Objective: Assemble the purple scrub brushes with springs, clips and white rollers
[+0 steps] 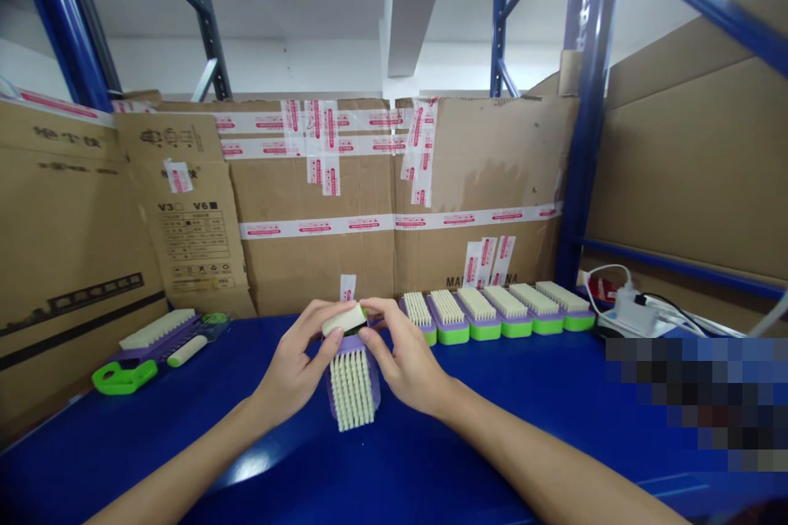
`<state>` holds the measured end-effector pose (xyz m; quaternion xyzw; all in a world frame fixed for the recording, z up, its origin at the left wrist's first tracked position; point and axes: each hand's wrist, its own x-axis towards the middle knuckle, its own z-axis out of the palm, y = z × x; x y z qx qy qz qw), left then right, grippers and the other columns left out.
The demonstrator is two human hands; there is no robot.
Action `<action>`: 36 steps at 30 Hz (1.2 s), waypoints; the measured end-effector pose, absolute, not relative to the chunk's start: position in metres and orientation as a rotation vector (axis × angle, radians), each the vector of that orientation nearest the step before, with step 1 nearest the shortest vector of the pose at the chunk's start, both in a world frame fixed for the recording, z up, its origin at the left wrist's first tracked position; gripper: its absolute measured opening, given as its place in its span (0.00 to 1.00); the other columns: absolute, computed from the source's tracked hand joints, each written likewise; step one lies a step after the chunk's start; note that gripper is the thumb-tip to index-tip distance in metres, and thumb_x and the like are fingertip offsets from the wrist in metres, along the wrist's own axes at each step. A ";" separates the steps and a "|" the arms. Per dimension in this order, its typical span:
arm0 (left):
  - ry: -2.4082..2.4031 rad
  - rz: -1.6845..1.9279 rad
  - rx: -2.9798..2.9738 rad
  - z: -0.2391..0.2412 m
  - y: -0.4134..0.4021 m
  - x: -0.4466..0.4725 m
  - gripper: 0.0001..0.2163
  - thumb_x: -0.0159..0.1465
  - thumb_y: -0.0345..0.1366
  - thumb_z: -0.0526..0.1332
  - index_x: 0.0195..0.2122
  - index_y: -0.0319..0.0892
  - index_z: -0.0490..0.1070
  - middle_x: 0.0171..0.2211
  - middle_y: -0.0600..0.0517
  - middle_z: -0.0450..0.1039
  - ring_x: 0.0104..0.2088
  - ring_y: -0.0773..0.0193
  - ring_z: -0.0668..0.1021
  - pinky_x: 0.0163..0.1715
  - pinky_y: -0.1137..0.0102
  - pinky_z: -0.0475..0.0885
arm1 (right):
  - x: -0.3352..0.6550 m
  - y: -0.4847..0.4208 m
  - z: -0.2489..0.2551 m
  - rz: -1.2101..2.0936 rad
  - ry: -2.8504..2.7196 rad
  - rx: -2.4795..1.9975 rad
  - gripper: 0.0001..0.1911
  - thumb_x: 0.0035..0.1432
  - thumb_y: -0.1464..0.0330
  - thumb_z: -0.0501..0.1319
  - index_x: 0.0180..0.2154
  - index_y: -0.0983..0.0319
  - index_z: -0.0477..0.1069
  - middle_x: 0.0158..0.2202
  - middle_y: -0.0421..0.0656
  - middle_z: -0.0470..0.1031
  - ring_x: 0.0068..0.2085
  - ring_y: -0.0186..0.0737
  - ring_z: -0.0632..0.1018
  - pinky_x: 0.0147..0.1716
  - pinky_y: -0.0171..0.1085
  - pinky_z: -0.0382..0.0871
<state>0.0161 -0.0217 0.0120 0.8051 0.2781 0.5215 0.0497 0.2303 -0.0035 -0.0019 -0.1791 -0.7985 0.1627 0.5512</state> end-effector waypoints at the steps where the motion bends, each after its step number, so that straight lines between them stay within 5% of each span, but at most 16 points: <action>1: 0.853 1.578 2.447 0.012 -0.021 0.016 0.18 0.77 0.37 0.59 0.66 0.57 0.72 0.53 0.49 0.76 0.52 0.57 0.79 0.52 0.61 0.77 | 0.231 -0.003 -0.002 0.371 -1.895 -0.427 0.18 0.78 0.64 0.57 0.65 0.52 0.64 0.56 0.48 0.77 0.53 0.46 0.81 0.53 0.51 0.79; 5: 0.856 1.548 2.407 0.010 -0.019 0.015 0.18 0.76 0.39 0.62 0.65 0.56 0.71 0.55 0.48 0.77 0.54 0.56 0.79 0.52 0.61 0.78 | 0.231 -0.003 -0.003 0.346 -1.907 -0.424 0.16 0.78 0.65 0.58 0.64 0.52 0.66 0.53 0.46 0.78 0.50 0.45 0.81 0.52 0.51 0.79; 14: 0.892 1.586 2.376 0.007 -0.017 0.015 0.16 0.75 0.39 0.63 0.63 0.53 0.73 0.52 0.50 0.80 0.50 0.59 0.82 0.45 0.67 0.78 | 0.230 -0.001 -0.002 0.334 -1.892 -0.382 0.14 0.77 0.68 0.58 0.60 0.52 0.68 0.61 0.48 0.73 0.59 0.46 0.78 0.57 0.49 0.77; 36: 0.866 1.636 2.409 0.010 -0.017 0.017 0.12 0.75 0.36 0.62 0.59 0.50 0.74 0.50 0.50 0.79 0.49 0.60 0.82 0.51 0.65 0.76 | 0.227 0.001 -0.003 0.342 -1.878 -0.382 0.10 0.77 0.68 0.58 0.56 0.54 0.71 0.56 0.46 0.76 0.56 0.44 0.79 0.58 0.47 0.75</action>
